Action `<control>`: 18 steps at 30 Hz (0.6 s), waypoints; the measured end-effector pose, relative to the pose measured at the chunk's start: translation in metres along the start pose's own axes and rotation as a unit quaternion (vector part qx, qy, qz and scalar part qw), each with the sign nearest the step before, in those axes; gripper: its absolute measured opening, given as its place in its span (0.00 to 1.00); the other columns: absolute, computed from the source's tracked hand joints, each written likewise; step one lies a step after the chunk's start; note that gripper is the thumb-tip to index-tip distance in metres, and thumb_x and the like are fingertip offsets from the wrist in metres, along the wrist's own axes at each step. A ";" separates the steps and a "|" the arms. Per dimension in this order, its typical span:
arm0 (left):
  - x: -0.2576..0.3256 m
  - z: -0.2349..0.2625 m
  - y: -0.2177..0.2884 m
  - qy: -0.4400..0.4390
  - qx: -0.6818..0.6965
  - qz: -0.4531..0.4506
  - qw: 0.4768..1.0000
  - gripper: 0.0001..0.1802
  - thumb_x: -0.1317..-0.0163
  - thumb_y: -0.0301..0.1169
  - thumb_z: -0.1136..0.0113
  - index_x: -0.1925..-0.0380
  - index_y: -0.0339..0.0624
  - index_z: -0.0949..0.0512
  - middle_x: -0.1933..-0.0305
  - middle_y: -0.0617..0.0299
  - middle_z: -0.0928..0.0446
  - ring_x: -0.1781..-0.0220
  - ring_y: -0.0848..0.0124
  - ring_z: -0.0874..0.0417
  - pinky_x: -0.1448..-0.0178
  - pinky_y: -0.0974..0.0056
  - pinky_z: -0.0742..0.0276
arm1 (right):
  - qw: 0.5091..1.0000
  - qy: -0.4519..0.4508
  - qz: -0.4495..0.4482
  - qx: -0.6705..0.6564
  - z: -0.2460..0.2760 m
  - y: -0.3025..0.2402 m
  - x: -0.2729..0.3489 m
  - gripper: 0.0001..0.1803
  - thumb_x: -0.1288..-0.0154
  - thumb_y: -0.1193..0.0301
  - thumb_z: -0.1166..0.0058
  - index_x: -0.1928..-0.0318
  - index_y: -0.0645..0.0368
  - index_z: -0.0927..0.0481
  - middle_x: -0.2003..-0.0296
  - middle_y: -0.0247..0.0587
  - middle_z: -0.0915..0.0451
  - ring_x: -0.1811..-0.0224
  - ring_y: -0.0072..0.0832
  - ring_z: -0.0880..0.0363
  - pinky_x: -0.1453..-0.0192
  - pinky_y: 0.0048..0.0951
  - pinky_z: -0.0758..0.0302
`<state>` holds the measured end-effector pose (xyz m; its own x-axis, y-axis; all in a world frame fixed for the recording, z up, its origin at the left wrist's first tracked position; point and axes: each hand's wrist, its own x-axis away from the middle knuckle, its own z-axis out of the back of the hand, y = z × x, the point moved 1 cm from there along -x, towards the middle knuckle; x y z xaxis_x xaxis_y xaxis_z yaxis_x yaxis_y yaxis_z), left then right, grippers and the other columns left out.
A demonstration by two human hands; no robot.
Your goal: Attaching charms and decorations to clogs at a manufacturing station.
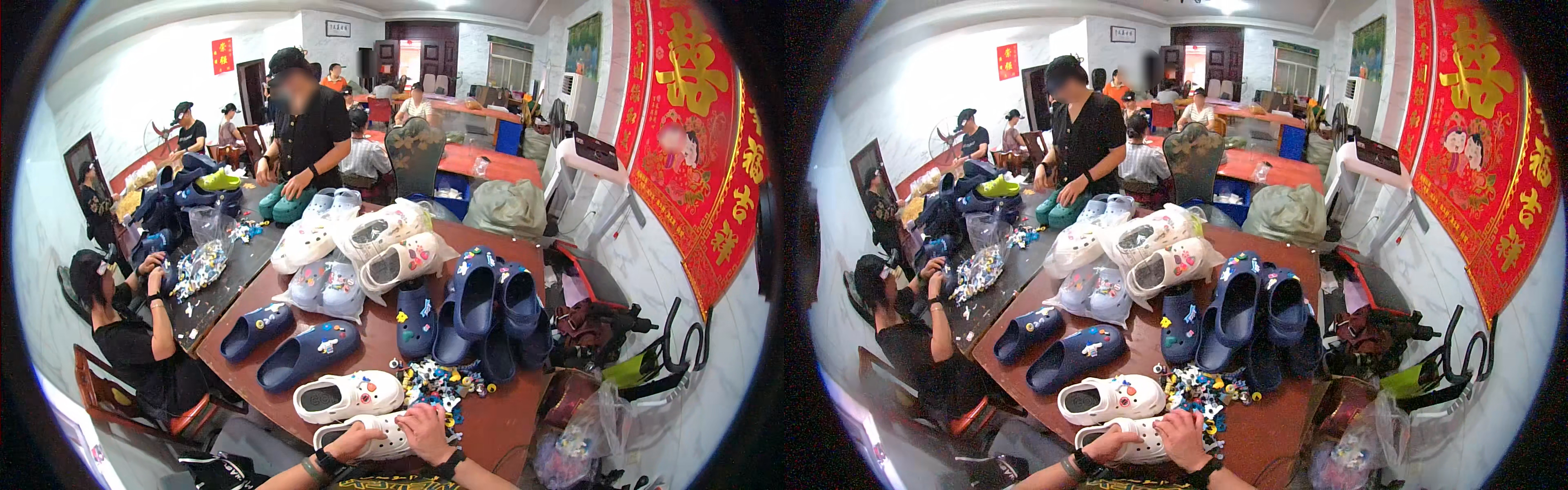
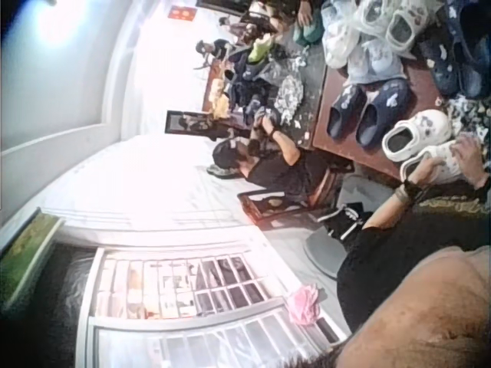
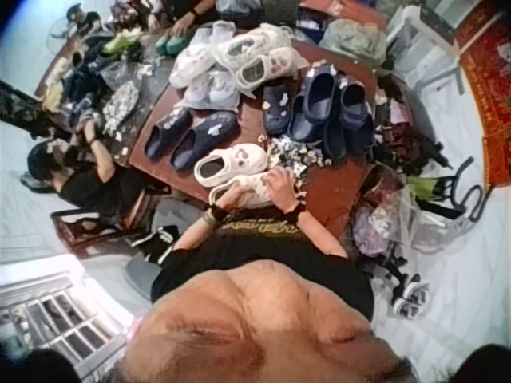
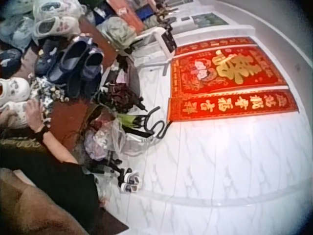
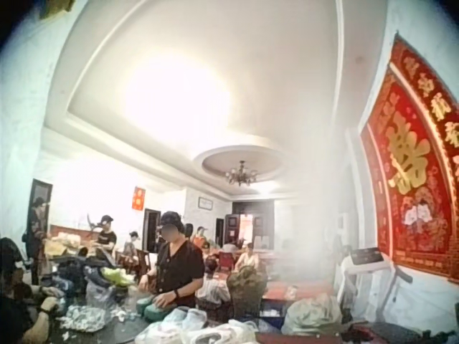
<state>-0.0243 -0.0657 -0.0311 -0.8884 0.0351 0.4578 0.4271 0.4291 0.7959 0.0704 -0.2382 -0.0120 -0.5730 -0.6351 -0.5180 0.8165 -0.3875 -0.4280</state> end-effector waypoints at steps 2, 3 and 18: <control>-0.001 0.003 -0.005 -0.005 -0.005 0.014 1.000 0.19 0.45 0.25 0.40 0.51 0.33 0.23 0.54 0.58 0.18 0.56 0.68 0.18 0.49 0.64 0.24 | 1.000 -0.009 0.009 -0.006 0.010 0.011 -0.006 0.07 0.45 0.62 0.37 0.66 0.47 0.16 0.63 0.29 0.22 0.51 0.31 0.28 0.44 0.46 0.40; -0.001 0.005 -0.008 -0.011 -0.009 0.030 0.999 0.19 0.45 0.26 0.40 0.52 0.32 0.22 0.55 0.59 0.18 0.57 0.69 0.18 0.50 0.64 0.24 | 0.992 -0.096 -0.034 -0.079 0.008 0.022 -0.009 0.09 0.45 0.61 0.37 0.65 0.49 0.16 0.63 0.30 0.22 0.54 0.33 0.27 0.46 0.42 0.37; -0.001 -0.004 -0.006 -0.027 -0.120 -0.064 0.990 0.15 0.41 0.28 0.39 0.54 0.34 0.21 0.58 0.65 0.19 0.57 0.74 0.21 0.51 0.67 0.25 | 0.889 -0.343 -0.121 -0.279 -0.005 0.044 -0.024 0.17 0.37 0.63 0.41 0.55 0.64 0.23 0.60 0.49 0.21 0.55 0.38 0.21 0.50 0.34 0.26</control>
<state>-0.0256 -0.0715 -0.0348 -0.9427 0.0448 0.3307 0.3326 0.2070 0.9201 0.1200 -0.2361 -0.0221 -0.3922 -0.9106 0.1305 0.4029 -0.2975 -0.8655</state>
